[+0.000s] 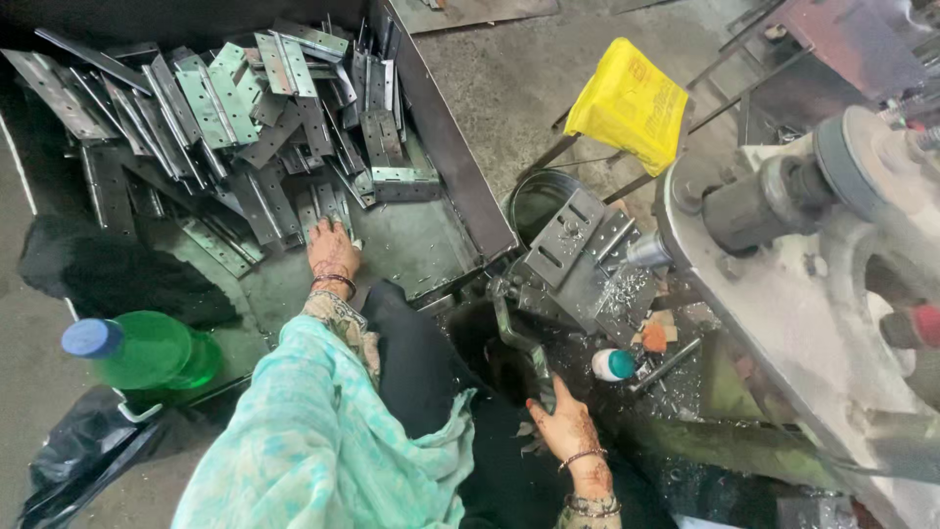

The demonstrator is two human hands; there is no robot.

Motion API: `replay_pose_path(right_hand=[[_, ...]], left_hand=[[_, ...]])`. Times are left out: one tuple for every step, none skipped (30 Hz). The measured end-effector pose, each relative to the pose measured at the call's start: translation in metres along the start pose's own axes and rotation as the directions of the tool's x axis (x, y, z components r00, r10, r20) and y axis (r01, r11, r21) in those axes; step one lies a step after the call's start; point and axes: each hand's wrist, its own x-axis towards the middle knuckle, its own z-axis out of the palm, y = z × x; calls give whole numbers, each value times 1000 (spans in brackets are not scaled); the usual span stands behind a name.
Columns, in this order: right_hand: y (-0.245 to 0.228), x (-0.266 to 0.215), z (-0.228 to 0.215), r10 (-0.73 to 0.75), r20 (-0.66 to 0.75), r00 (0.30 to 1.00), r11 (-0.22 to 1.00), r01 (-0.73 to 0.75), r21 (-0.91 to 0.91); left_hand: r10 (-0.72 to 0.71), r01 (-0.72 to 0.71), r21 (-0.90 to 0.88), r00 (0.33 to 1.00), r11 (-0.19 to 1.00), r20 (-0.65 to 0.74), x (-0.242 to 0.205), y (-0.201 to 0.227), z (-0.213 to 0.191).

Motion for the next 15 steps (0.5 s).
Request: replay_pose_path(right_hand=[[-1,1,2,5,4,1000,1000,-6,7],[-1,3,3,11,8,1000,1000,-11,14],[0,4,3,19,14,1000,1000,-19,23],[2,6,1,8,5,1000,1000,-8,22],[3,7,2,-2,0,1000,1000,2,23],[4,7,2,-11,-5,1000,1000,12,24],[3,8,3,-4,-1,1000,1000,4,14],[2,9,3,4,3,1000,1000,-4,4],[1,8,5,13,8,1000,1000,-13,-2],[-1,7,5,23,12,1000,1000,-22,-12],[-2,7,3,35,13,999,999,-34,-19],[-2,6,1,47,13,999,999,-46,-25],[-3,5,-1,38,12,999,999,-37,-17],[-3,3,-2,29,11,1000,1000,-29,-9],[-4,1,-2,20,5,1000,1000,-20,1]], left_hand=[[-18,18,13,1000,1000,14,7,-1,4],[-36,35,25,999,999,29,14,-1,5],[-52,51,41,998,998,45,17,1,7],[-28,25,68,998,997,50,19,5,10],[-3,-3,98,998,995,57,16,5,12],[22,-30,128,998,991,65,13,7,15],[66,-70,112,997,991,39,10,7,17],[108,-109,97,994,989,12,3,9,21],[153,-151,86,988,985,-14,-6,9,26],[218,-215,90,976,973,-25,-16,8,31],[287,-282,94,957,955,-35,-27,9,37],[354,-349,99,934,932,-45,-38,7,42],[399,-392,94,914,915,-78,-50,7,48],[442,-434,91,890,896,-111,-61,6,53],[486,-477,88,862,874,-147,-68,5,56]])
